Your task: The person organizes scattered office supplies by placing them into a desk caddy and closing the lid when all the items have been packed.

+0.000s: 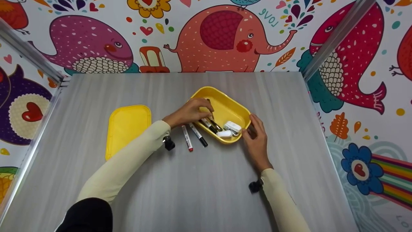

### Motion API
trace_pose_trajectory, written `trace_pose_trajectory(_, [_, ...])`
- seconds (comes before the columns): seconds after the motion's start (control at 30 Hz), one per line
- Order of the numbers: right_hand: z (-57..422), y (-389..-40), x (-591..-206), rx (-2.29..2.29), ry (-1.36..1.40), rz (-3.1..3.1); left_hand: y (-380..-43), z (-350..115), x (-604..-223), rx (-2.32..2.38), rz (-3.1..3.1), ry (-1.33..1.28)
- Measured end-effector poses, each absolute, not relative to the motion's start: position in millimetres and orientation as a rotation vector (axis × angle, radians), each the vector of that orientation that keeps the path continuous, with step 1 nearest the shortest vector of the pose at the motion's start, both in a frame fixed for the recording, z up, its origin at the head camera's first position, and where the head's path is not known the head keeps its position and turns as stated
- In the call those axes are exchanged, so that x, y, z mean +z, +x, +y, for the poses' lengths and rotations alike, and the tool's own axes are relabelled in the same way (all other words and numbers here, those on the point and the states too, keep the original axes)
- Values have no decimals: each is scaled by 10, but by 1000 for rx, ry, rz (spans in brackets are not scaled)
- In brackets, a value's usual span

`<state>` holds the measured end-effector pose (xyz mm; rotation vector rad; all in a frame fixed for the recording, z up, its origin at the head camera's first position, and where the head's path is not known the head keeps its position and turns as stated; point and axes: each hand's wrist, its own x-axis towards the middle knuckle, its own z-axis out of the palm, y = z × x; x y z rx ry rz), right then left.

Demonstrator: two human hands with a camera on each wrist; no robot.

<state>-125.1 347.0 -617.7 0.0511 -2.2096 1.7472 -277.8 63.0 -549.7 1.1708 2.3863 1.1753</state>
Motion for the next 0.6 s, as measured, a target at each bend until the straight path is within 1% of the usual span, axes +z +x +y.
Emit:
trace_pose_trajectory(0.27, [3472,-1245,-6161,1739,46,-2223,-2652,457,-5535,1441,2284,1124])
trace_pose_trajectory(0.6, [3466,-1248,-6168,1742,39,-2220,-2573,313,-5509,1562,2321,1119])
